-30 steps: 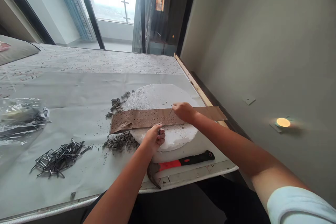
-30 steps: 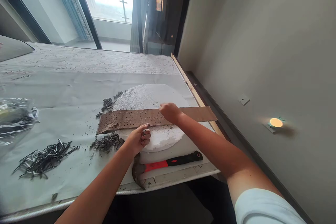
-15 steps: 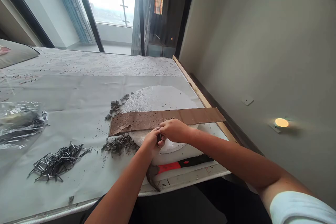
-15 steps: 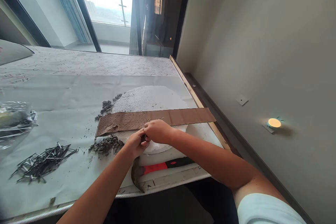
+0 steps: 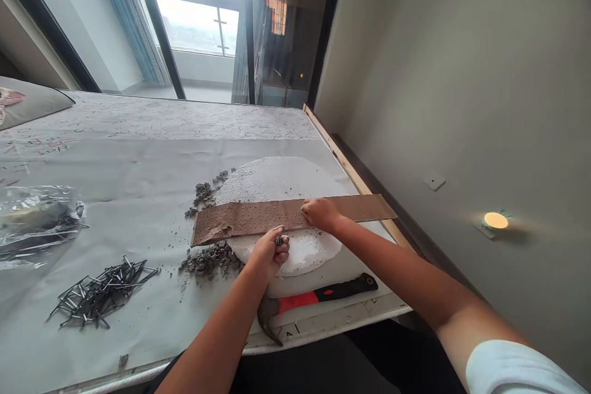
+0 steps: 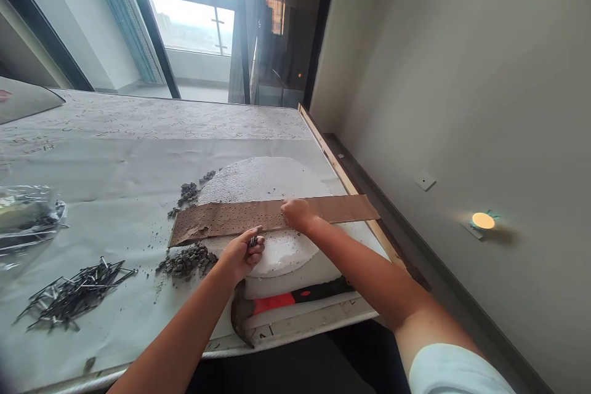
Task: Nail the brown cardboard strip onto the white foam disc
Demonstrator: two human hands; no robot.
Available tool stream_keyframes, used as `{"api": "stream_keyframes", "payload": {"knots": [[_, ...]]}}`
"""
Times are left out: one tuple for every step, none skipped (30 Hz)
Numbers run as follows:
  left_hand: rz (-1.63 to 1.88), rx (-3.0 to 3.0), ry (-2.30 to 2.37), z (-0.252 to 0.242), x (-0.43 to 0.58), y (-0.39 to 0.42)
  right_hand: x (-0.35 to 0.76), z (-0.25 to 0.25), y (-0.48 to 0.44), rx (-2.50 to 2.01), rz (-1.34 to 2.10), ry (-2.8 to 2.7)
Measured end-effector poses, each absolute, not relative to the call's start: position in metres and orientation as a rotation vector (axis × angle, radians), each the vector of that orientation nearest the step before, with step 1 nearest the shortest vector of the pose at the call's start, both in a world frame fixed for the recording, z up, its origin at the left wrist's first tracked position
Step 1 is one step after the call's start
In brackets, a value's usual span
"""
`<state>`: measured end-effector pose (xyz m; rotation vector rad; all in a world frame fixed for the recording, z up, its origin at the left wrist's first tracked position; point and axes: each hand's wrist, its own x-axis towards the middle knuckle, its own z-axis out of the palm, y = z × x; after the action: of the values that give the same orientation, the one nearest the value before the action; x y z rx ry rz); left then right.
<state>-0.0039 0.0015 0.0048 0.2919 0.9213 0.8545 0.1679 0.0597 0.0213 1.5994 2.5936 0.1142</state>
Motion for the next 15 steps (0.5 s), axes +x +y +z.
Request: {"api": "stream_keyframes", "payload": {"knots": [[0.856,0.292,0.916,0.0045,-0.004,0.0014,0.1665,0.0173,0.0612,1.588,0.126,2.586],[0.859,0.292,0.909,0.0041,-0.0041,0.0014,0.1649,0.014,0.0625,1.573,0.136,2.579],[0.862,0.293,0.902,0.0035,-0.0044,0.0015,0.1634,0.0114,0.0636,1.555,0.145,2.576],[0.864,0.293,0.895,0.0028,-0.0046,0.0016,0.1621,0.0095,0.0644,1.531,0.151,2.574],[0.866,0.293,0.891,0.0021,-0.0048,0.0017,0.1611,0.0084,0.065,1.505,0.155,2.575],[0.866,0.292,0.888,0.0013,-0.0049,0.002,0.1604,0.008,0.0654,1.475,0.157,2.579],[0.867,0.291,0.885,0.0006,-0.0051,0.0022,0.16,0.0083,0.0657,1.446,0.16,2.584],[0.867,0.29,0.884,0.0,-0.0051,0.0025,0.16,0.009,0.0659,1.42,0.162,2.59],[0.868,0.29,0.881,-0.0005,-0.0052,0.0027,0.1603,0.0101,0.0662,1.399,0.165,2.595],[0.869,0.289,0.877,-0.0007,-0.0053,0.0029,0.161,0.0115,0.0664,1.385,0.169,2.598],[0.868,0.287,0.874,-0.0006,-0.0053,0.003,0.162,0.013,0.0666,1.378,0.174,2.601],[0.864,0.284,0.872,-0.0003,-0.0054,0.003,0.1633,0.0145,0.0668,1.38,0.181,2.602],[0.86,0.281,0.873,0.0004,-0.0056,0.0029,0.1648,0.0158,0.0669,1.388,0.191,2.602],[0.857,0.278,0.874,0.0013,-0.0057,0.0027,0.1665,0.017,0.0669,1.399,0.2,2.602],[0.855,0.276,0.878,0.0023,-0.0059,0.0024,0.1681,0.018,0.0668,1.408,0.208,2.603]]}}
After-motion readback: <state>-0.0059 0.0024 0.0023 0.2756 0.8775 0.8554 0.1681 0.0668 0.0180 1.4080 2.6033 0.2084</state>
